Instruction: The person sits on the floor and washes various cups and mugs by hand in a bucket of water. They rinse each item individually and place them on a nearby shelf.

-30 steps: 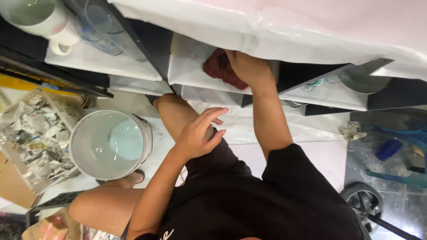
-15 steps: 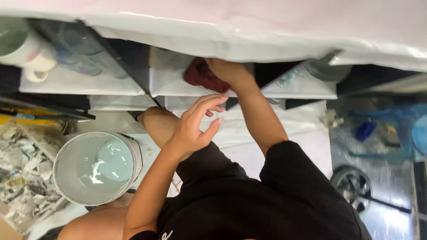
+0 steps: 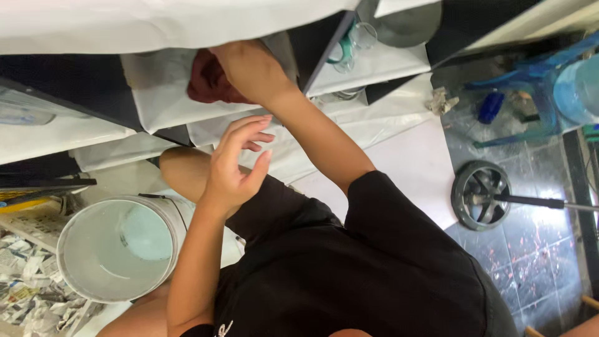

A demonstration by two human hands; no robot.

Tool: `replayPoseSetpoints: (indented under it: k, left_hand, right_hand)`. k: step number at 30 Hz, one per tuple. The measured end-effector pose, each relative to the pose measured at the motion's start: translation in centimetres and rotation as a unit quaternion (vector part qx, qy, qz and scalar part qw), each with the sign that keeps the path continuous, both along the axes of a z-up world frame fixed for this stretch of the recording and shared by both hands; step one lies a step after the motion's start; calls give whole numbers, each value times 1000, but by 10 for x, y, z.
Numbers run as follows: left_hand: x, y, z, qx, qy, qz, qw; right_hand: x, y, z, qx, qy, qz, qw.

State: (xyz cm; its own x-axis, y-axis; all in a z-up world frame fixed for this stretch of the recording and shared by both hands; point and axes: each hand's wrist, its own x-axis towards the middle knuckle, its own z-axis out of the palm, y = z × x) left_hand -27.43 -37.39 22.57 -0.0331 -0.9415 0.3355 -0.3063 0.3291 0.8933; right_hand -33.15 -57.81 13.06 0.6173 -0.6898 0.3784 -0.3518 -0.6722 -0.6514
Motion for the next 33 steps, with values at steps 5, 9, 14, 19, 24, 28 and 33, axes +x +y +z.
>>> replayPoseSetpoints:
  k: [5,9,14,19,24,28,33]
  left_hand:
    - [-7,7,-6,10,10,12,1000]
    - [-14,6,-16,-12,19,32,999]
    - [-13,1,-34,3,37,62,997]
    - [-1,-10,-60,23,100,105,989]
    - [19,-31,-79,-6,163,72,984]
    - [29,-35,-85,41,180,92,979]
    - [58,7,-90,7,166,165,972]
  right_hand:
    - [-29,36,44,-46,-33,-10,998]
    - [-48,47,61,-44,-134,30,990]
    - [-59,53,66,-52,-145,45,987]
    - [-70,57,69,-67,-140,57,986]
    - [-76,65,75,-112,-172,74,976]
    - [-81,84,78,-112,-171,97,974]
    - [-74,116,81,-96,-156,212,960]
